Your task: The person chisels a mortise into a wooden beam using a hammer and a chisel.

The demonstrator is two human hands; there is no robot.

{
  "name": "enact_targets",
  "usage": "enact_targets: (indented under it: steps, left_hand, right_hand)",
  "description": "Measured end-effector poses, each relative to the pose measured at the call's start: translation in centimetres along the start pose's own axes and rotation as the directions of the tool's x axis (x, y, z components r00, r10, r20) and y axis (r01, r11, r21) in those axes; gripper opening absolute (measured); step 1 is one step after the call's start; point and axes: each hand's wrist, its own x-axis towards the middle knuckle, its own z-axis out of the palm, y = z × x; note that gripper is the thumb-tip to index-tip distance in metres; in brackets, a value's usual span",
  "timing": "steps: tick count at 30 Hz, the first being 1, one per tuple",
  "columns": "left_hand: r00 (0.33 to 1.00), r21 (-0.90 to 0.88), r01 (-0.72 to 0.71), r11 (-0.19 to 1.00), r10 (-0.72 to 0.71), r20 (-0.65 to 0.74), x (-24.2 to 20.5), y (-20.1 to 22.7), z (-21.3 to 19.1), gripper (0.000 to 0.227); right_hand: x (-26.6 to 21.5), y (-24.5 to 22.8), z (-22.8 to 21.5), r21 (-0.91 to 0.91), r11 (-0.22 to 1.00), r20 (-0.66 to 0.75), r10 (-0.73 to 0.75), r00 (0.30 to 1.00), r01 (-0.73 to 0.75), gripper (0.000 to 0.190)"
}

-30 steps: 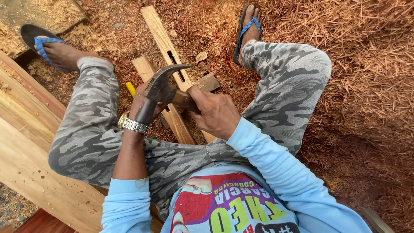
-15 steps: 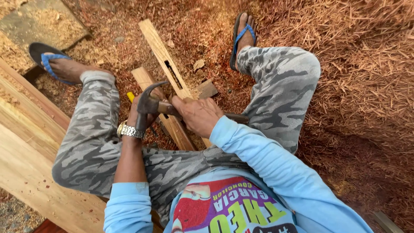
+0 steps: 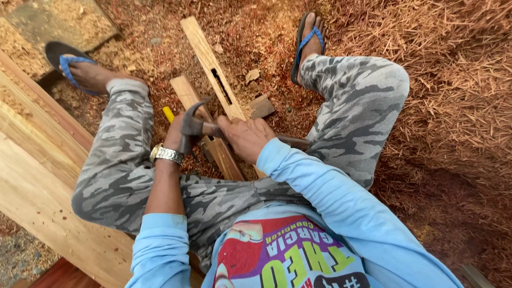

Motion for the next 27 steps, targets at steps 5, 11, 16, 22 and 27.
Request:
enact_targets:
  steps: [5,11,16,22,27]
  left_hand:
    - [0.785,-0.095,-0.616,0.782,0.6,-0.153,3.6,-5.6,-0.3,0.029]
    - [0.687,-0.26,-0.724,0.64,0.706,-0.175,3.0,-0.8,-1.9,0.031]
    - [0.53,0.109,-0.826,0.553,0.828,-0.183,3.5,-1.1,-0.8,0.042]
    - [0.864,-0.463,-0.491,0.738,0.482,-0.147,4.3,-3.0,-0.1,0.026]
    - [0.627,0.222,-0.713,0.664,0.747,-0.222,4.4,-2.7,-0.4,0.029]
  right_hand:
    - [-1.5,-0.8,-3.1,0.156,0.987,-0.049,-0.027,0.998,0.035,0.026]
    - [-1.7,0.2,-6.1,0.209,0.97,-0.314,-0.057,0.948,0.127,0.039]
    - [-1.9,0.2,-5.7,0.26,0.954,-0.347,-0.05,0.936,0.147,0.041]
    - [-0.4,-0.2,-3.7,0.168,0.985,-0.055,0.039,0.998,-0.029,0.041]
    - [-0.6,-0.9,-3.7,0.237,0.97,-0.21,-0.01,0.978,0.061,0.04]
